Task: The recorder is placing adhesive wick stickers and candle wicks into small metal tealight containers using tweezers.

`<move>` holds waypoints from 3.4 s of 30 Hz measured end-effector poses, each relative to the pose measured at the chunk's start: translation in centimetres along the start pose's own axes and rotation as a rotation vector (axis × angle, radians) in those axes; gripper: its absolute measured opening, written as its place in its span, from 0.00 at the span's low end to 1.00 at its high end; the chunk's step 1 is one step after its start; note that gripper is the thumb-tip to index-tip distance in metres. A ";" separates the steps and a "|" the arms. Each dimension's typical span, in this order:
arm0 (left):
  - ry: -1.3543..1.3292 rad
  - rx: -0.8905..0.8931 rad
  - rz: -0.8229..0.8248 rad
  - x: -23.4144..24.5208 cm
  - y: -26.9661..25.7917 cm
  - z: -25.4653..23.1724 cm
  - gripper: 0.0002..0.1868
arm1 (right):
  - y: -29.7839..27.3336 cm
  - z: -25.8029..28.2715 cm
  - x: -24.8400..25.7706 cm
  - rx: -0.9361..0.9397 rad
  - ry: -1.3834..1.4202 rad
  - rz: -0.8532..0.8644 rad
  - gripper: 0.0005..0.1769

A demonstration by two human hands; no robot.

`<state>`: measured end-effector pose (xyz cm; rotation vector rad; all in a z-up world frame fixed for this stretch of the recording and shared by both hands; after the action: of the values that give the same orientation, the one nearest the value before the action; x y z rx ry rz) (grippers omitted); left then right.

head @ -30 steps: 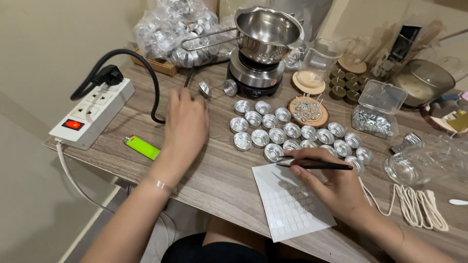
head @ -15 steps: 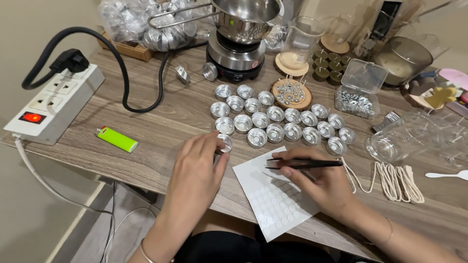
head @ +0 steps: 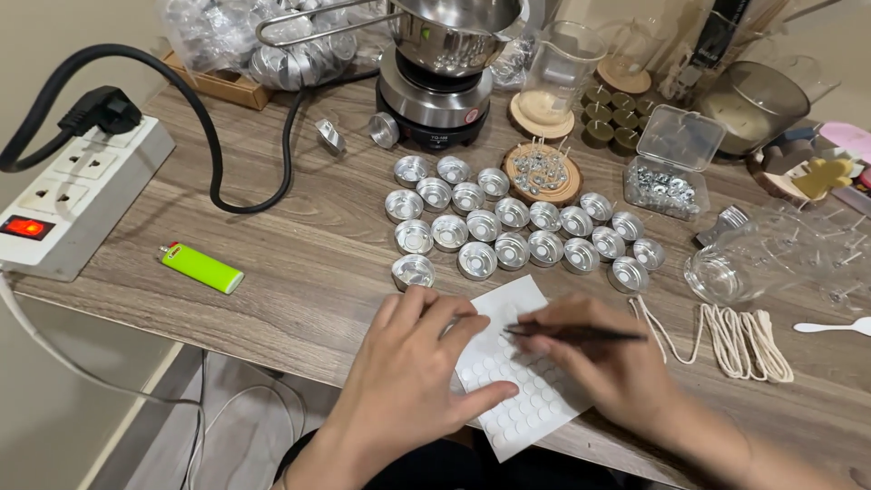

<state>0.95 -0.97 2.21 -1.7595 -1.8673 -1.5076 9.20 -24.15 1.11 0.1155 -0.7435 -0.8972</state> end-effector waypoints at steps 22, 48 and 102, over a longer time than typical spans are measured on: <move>0.009 0.042 0.017 0.0 0.2 0.0 0.32 | -0.5 3.6 -1.5 0.207 -0.345 0.072 0.17; 0.142 0.482 -0.211 2.1 0.3 3.9 0.31 | 8.3 2.8 -4.8 0.466 -0.227 0.117 0.14; 0.091 0.511 -0.136 2.4 0.7 4.2 0.29 | 10.0 1.4 -5.6 -0.206 -0.065 0.161 0.13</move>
<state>2.90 3.55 2.23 -1.3324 -2.1165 -0.9964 12.80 -13.34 2.98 -0.1546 -0.7055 -0.8212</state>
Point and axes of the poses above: each hand's wrist, its own y-axis towards the middle knuckle, its own x-axis out of the back of the hand, z = x × y, the point moved 2 cm from there along y, towards the middle knuckle, and after that the axes turned 1 degree about -x, right-handed, at the moved point
